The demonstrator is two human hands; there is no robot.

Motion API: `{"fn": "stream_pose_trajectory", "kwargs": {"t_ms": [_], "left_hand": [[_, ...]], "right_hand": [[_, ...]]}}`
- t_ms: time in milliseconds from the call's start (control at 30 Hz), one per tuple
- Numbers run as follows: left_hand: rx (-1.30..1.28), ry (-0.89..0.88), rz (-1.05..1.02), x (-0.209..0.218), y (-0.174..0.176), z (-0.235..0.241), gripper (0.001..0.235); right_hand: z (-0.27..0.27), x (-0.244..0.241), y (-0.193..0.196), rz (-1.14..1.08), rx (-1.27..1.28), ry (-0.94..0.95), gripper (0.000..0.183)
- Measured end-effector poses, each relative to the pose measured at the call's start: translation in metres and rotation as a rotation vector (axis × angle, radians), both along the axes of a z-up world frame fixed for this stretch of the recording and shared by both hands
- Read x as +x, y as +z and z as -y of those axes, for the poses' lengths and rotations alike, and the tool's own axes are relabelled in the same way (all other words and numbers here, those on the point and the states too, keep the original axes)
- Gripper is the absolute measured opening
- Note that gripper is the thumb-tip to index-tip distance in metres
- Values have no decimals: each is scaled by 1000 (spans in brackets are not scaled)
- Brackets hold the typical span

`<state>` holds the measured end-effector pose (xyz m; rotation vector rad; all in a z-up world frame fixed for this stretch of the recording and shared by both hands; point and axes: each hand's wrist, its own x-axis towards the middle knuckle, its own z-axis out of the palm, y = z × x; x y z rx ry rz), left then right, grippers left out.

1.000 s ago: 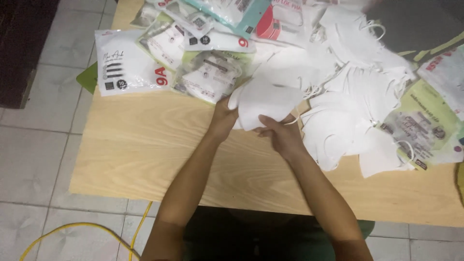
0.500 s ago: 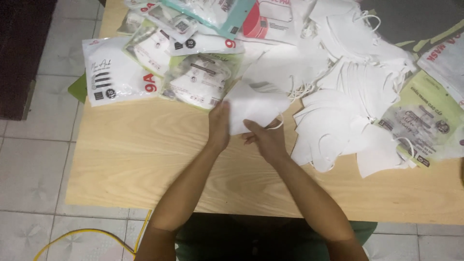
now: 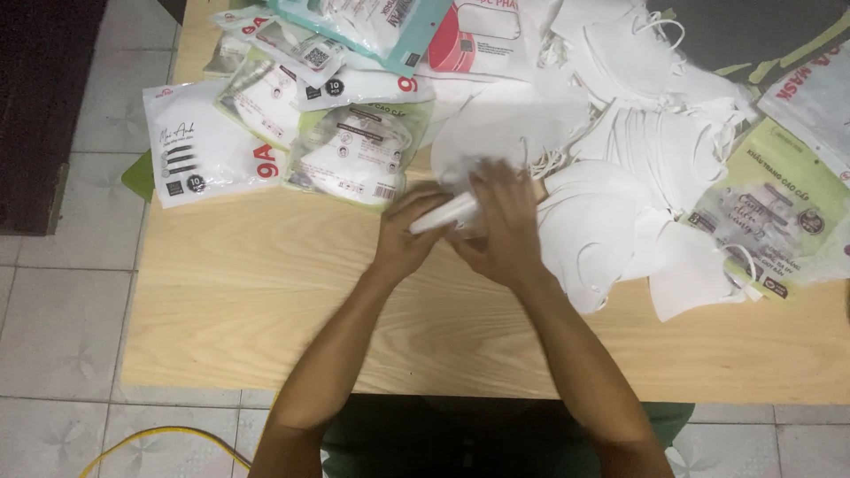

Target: Manually folding face masks and inserting them into individual plastic packaging bags.

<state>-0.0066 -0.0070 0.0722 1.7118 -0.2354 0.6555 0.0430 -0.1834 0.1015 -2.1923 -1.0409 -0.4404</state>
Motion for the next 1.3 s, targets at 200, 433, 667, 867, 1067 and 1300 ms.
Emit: {"fn": "stream_pose_trajectory", "kwargs": {"t_ms": [200, 433, 667, 867, 1067, 1300], "left_hand": [[21, -104, -19, -1, -2, -10, 32], [-6, -126, -162, -15, 17, -19, 30], [19, -160, -329, -26, 45, -24, 31], [101, -141, -283, -20, 41, -6, 33], [93, -108, -266, -19, 26, -6, 33], [13, -87, -337, -17, 19, -8, 29]], "right_hand": [[11, 12, -30, -60, -127, 19, 55], [10, 4, -9, -172, -221, 56, 59], [13, -3, -9, -52, -125, 40, 49], [15, -6, -14, 119, -197, -79, 38], [17, -9, 0, 143, -120, -53, 33], [16, -7, -11, 95, -137, -31, 38]]}}
